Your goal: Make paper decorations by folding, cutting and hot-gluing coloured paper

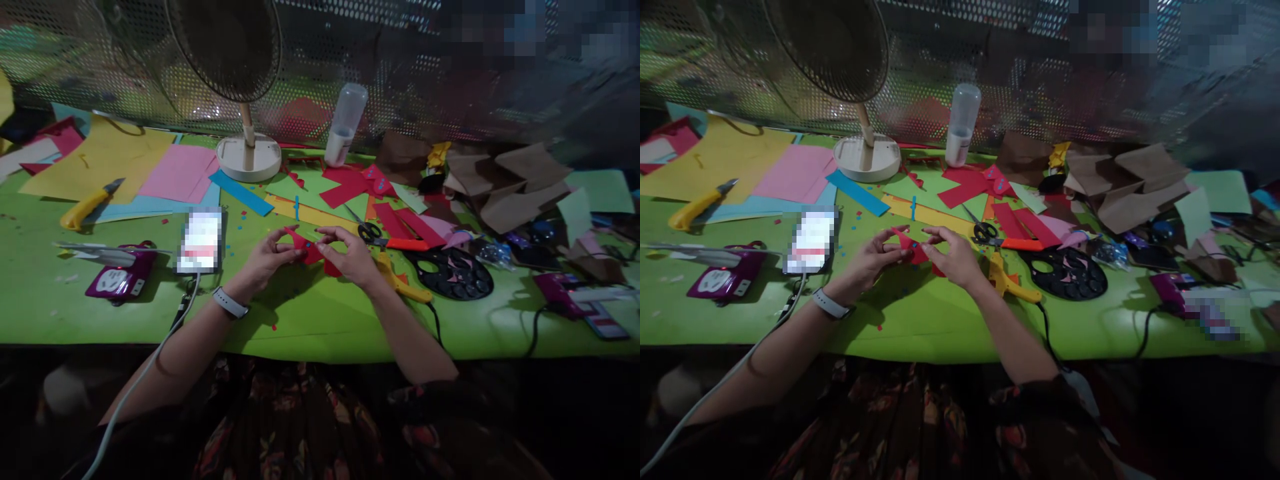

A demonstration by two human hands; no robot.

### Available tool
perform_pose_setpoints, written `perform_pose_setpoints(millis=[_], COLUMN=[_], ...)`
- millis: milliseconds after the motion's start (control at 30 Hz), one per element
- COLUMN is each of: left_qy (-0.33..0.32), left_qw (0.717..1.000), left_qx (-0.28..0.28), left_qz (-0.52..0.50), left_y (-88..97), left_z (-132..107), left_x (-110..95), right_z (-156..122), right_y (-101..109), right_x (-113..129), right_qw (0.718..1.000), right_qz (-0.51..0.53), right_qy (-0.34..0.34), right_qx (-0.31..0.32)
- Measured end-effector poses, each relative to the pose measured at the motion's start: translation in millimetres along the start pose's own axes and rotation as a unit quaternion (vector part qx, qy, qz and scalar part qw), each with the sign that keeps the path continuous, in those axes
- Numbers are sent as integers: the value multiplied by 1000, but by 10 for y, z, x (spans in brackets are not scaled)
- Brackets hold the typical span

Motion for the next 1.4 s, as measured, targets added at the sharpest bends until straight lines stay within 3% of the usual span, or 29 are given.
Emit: perform_pose_setpoints(millis=[200, 400, 567, 733, 867, 933, 1067, 1167, 1233, 1400], left_qy=[-15, -45, -39, -19, -10, -15, -34, -35, -36, -61], left_qw=[999, 997, 999, 999, 995, 993, 989, 988, 989, 985], left_qx=[32, 47, 30, -37, -83, -99, -112, -116, -116, -128], left_qz=[16, 33, 24, -21, -54, -64, -93, -92, -86, -98], left_y=[-69, -90, -77, 25, 119, 158, 182, 173, 171, 232], left_z=[-29, -44, -37, -10, -9, -9, -7, -10, -9, 14], left_x=[8, -19, -21, -55, -89, -101, -117, -107, -99, -109], right_z=[-3, -17, -5, 4, -232, -459, -978, -1238, -1308, -1250], right_y=[-63, -123, -92, 239, 574, 734, 1034, 1098, 1081, 1059], right_x=[-15, 74, 73, 45, 93, 63, -172, -436, -578, -651], right_qw=[999, 999, 1000, 997, 995, 981, 925, 881, 859, 838], right_qz=[-32, -36, -18, 26, -60, -184, -378, -472, -508, -543], right_qy=[-13, 24, 14, -7, 20, 32, 40, 16, -8, -32], right_qx=[-9, 11, -2, -72, -75, -55, -18, 39, 64, 37])
Point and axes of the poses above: each hand's wrist, its own z-axis towards the middle knuckle, its own y-axis out of the back of the hand, x = y × z, the point moved 8 cm from there along z, towards the middle knuckle, and after that the axes turned 4 degrees about -z, right-handed, at the moved point
